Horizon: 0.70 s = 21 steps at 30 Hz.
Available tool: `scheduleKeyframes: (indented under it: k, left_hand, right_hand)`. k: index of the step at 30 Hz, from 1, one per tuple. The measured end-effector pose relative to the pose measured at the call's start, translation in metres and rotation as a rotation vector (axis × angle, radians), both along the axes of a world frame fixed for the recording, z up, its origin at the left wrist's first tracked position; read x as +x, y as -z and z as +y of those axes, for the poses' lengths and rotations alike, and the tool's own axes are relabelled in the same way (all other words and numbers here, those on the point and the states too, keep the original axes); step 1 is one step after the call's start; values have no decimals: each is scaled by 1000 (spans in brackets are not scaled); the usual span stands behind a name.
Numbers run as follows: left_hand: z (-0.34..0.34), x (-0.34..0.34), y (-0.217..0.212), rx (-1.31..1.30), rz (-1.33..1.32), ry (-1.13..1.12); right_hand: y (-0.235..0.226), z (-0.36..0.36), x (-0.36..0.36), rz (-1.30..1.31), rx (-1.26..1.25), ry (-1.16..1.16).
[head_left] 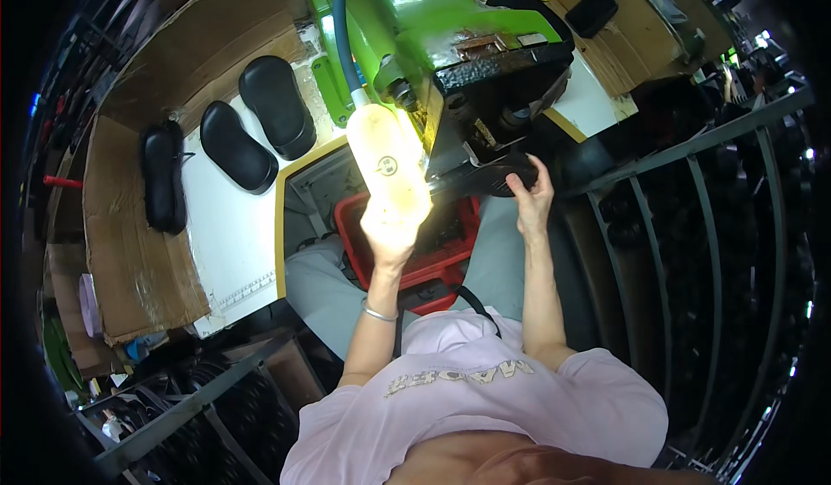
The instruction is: The person uses a green grinding machine to trim the edges of black slipper soles. They pick up individual slippers from a nearby pile, press the sole against the machine's grinding wheel, and then place the finished slippers onto a metal shelf. The process is repeated for multiple units.
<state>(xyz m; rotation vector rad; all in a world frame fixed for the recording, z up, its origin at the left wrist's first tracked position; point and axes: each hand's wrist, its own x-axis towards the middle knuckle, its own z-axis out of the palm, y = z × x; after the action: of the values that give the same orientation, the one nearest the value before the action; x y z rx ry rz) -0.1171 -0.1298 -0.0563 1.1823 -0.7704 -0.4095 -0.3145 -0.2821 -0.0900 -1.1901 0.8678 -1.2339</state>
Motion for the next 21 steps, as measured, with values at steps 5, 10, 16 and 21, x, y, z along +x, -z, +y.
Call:
scheduleKeyframes:
  k: [5, 10, 16, 21]
  left_hand:
    - [22, 30, -43, 139, -245, 50]
    - [48, 43, -8, -44, 222, -1]
    - [86, 54, 28, -191, 357, -21]
    - [110, 82, 54, -151, 405, 88]
  right_hand:
    - [-39, -15, -6, 320, -339, 29]
    - [-80, 9, 18, 185, -325, -154]
    - [-71, 29, 38, 195, -456, -191]
    - [-64, 47, 66, 240, -656, -105]
